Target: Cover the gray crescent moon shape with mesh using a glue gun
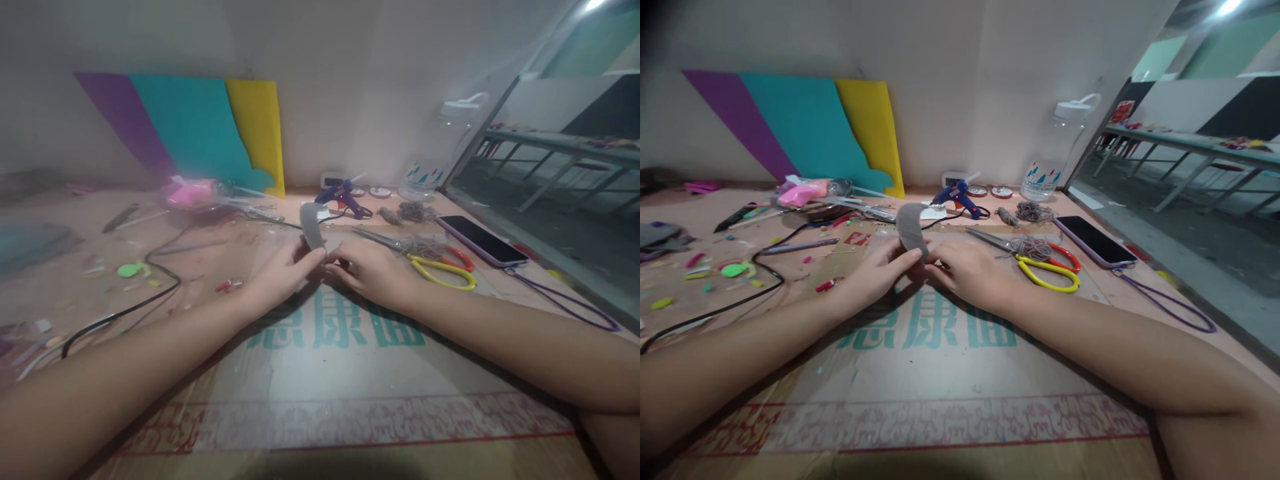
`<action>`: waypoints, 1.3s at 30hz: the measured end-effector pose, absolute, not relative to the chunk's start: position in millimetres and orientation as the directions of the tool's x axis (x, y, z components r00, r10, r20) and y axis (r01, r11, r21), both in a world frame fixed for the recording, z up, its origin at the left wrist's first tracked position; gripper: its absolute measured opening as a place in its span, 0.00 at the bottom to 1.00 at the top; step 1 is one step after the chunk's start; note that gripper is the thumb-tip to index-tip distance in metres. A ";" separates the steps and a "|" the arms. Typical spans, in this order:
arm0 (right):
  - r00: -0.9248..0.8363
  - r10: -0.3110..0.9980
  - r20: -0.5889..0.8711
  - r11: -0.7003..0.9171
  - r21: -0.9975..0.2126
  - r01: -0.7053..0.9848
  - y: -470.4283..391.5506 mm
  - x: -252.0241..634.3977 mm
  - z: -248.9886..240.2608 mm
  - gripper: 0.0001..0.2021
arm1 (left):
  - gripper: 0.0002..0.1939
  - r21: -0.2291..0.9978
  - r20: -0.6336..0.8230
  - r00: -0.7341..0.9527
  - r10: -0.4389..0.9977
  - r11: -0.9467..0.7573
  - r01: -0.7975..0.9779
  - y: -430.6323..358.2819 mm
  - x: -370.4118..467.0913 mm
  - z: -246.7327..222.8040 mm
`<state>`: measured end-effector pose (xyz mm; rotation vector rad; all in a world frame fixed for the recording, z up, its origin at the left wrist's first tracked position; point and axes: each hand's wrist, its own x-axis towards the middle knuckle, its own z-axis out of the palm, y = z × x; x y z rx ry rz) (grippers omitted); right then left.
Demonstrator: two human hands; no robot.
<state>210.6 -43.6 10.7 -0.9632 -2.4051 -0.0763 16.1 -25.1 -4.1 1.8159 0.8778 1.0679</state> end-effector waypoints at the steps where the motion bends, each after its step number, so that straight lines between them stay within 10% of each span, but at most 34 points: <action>1: -0.596 0.630 0.499 0.744 -0.165 0.648 -44.6 210.3 11.8 0.07 | 0.11 0.901 0.321 0.392 0.862 -0.405 0.153 -23.1 15.8 -3.9; 15: -0.292 0.834 0.469 0.540 -0.580 0.609 -35.8 212.1 6.0 0.11 | 0.09 0.989 0.147 0.138 0.979 -0.145 -0.026 -13.8 12.9 -0.7; 39: -0.358 0.872 0.333 0.489 -0.596 0.637 -19.8 217.4 18.1 0.10 | 0.20 0.965 0.128 0.290 0.948 -0.187 0.186 -3.5 4.4 -18.4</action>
